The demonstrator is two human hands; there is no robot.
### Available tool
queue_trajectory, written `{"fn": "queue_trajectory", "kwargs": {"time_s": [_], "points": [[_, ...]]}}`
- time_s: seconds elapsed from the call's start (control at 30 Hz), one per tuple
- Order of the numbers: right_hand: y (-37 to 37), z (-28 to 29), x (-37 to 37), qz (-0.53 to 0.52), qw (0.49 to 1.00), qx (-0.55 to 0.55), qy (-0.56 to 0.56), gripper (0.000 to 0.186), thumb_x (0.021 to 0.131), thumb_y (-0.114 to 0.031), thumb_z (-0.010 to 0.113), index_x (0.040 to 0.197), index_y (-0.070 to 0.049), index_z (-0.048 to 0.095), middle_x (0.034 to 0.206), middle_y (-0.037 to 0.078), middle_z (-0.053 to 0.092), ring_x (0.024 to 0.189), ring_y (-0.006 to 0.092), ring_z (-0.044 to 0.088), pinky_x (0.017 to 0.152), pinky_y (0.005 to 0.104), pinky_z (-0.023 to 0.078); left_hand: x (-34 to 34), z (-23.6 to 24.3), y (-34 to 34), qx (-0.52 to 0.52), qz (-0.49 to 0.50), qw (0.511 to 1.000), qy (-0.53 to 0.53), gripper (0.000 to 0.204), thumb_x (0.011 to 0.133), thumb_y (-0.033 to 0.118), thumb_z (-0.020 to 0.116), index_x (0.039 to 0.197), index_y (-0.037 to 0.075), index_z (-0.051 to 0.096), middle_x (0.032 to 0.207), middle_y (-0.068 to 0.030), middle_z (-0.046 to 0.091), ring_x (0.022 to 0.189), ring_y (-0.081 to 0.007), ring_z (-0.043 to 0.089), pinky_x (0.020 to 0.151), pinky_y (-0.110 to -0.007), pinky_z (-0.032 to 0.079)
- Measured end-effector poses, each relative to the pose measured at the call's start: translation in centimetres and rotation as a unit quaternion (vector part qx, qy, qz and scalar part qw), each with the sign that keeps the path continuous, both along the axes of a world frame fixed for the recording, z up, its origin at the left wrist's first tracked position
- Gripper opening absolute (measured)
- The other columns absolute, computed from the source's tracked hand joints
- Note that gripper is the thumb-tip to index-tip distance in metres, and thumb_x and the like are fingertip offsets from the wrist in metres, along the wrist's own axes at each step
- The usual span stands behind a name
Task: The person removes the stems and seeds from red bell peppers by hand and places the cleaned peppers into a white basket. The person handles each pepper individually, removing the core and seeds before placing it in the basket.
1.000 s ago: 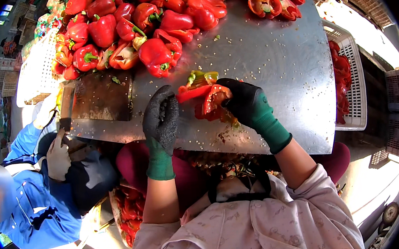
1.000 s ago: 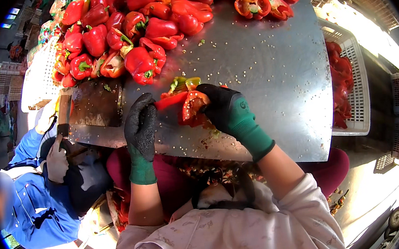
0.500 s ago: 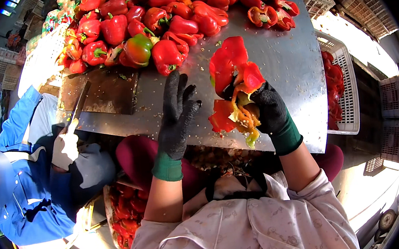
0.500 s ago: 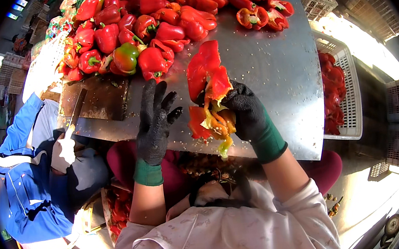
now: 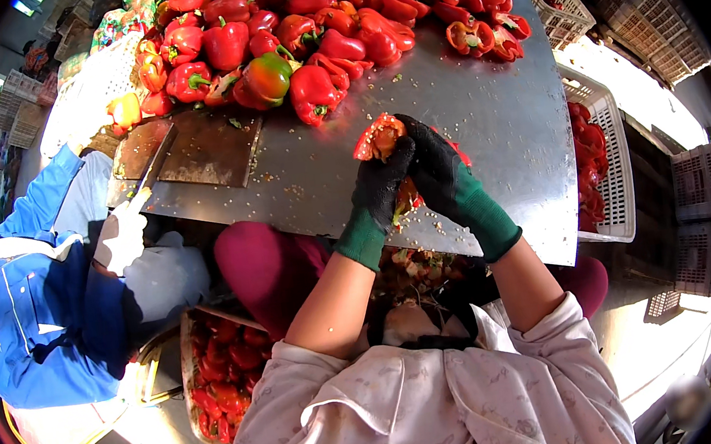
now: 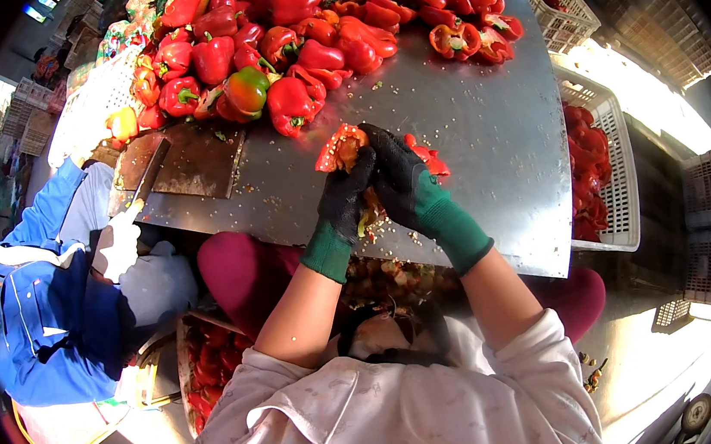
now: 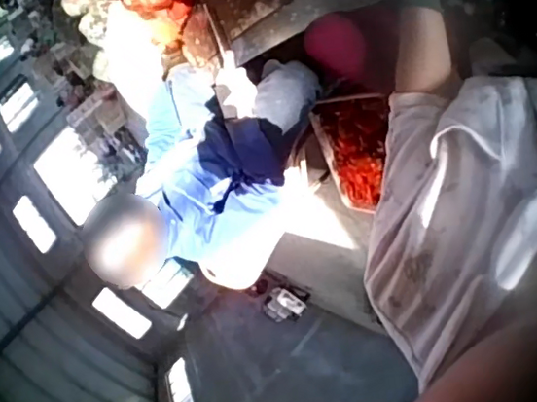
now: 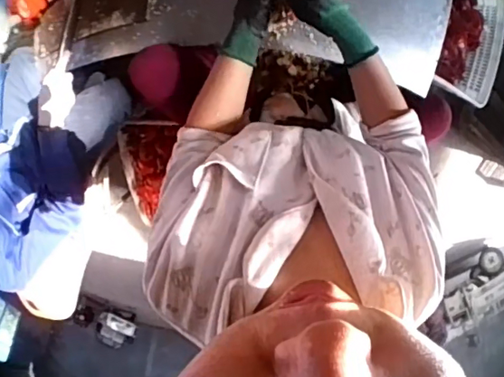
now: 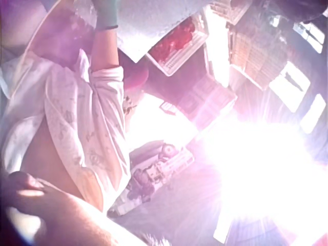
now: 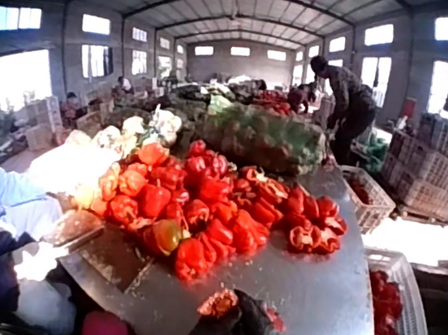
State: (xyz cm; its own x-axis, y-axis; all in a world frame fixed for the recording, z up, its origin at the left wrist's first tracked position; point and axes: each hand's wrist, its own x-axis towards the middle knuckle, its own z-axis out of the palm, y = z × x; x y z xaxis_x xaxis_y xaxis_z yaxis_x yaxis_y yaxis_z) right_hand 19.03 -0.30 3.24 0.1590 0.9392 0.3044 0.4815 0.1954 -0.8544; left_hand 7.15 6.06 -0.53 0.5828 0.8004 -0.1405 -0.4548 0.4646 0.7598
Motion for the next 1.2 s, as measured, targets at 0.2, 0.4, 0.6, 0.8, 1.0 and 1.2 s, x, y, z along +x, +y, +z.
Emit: {"fn": "queue_trajectory", "kwargs": {"time_s": [0.2, 0.4, 0.6, 0.8, 1.0, 1.2], "points": [[-1.5, 0.1, 0.9, 0.065, 0.971, -0.019, 0.228, 0.061, 0.093, -0.002, 0.053, 0.151, -0.004, 0.033, 0.149, 0.012, 0.044, 0.137, 0.0214, 0.042, 0.113, 0.0355, 0.033, 1.3, -1.5, 0.1, -0.032, 0.013, 0.994, -0.1, 0.034, 0.093, 0.016, 0.068, 0.122, 0.0, 0.06, 0.11, -0.0069, 0.066, 0.1, -0.0167, 0.065, 0.086, -0.031, 0.054], [-2.0, 0.1, 2.7, 0.116, 0.821, 0.0, 0.559, 0.052, 0.096, -0.007, 0.054, 0.146, -0.002, 0.042, 0.144, 0.011, 0.05, 0.131, 0.019, 0.048, 0.109, 0.0371, 0.04, 1.7, -5.4, 1.4, -0.033, 0.053, 0.978, -0.197, 0.034, 0.097, 0.013, 0.056, 0.128, 0.0, 0.053, 0.12, -0.0141, 0.062, 0.108, -0.027, 0.064, 0.096, -0.04, 0.051], [-3.8, 1.5, 5.1, -0.115, 0.986, -0.01, 0.119, 0.048, 0.092, -0.004, 0.059, 0.139, -0.005, 0.051, 0.137, 0.014, 0.057, 0.127, 0.0243, 0.054, 0.107, 0.0363, 0.041, 1.2, -6.1, 2.3, -0.116, 0.119, 0.971, -0.175, 0.031, 0.098, 0.016, 0.054, 0.126, 0.002, 0.055, 0.113, -0.0095, 0.063, 0.105, -0.0231, 0.064, 0.093, -0.037, 0.051], [-2.5, -2.0, 5.0, -0.062, 0.94, -0.062, -0.329, 0.062, 0.078, -0.012, 0.072, 0.136, -0.015, 0.052, 0.136, 0.016, 0.055, 0.125, 0.0349, 0.054, 0.103, 0.0432, 0.045, 2.0, -5.3, 2.7, -0.16, 0.13, 0.968, -0.142, 0.026, 0.1, 0.026, 0.052, 0.121, 0.012, 0.058, 0.095, -0.0015, 0.061, 0.08, -0.0166, 0.059, 0.07, -0.032, 0.049], [1.7, -2.0, 6.3, -0.118, 0.981, -0.115, -0.101, 0.035, 0.086, -0.01, 0.068, 0.119, -0.008, 0.06, 0.1, 0.011, 0.07, 0.089, 0.0241, 0.069, 0.079, 0.0348, 0.055, -2.8, -5.2, 3.1, -0.107, 0.026, 0.94, -0.323, 0.03, 0.096, 0.011, 0.056, 0.124, 0.001, 0.055, 0.113, -0.0106, 0.063, 0.101, -0.0257, 0.064, 0.09, -0.039, 0.053], [-0.5, 1.3, 1.8, -0.131, 0.967, -0.176, 0.13, 0.037, 0.094, -0.011, 0.058, 0.129, -0.002, 0.05, 0.106, 0.011, 0.065, 0.09, 0.0148, 0.062, 0.078, 0.0315, 0.052, -1.8, 0.4, -0.1, 0.073, -0.018, 0.996, 0.054, 0.026, 0.092, 0.003, 0.059, 0.118, 0.0, 0.063, 0.108, -0.005, 0.065, 0.099, -0.0142, 0.063, 0.092, -0.03, 0.051]]}}
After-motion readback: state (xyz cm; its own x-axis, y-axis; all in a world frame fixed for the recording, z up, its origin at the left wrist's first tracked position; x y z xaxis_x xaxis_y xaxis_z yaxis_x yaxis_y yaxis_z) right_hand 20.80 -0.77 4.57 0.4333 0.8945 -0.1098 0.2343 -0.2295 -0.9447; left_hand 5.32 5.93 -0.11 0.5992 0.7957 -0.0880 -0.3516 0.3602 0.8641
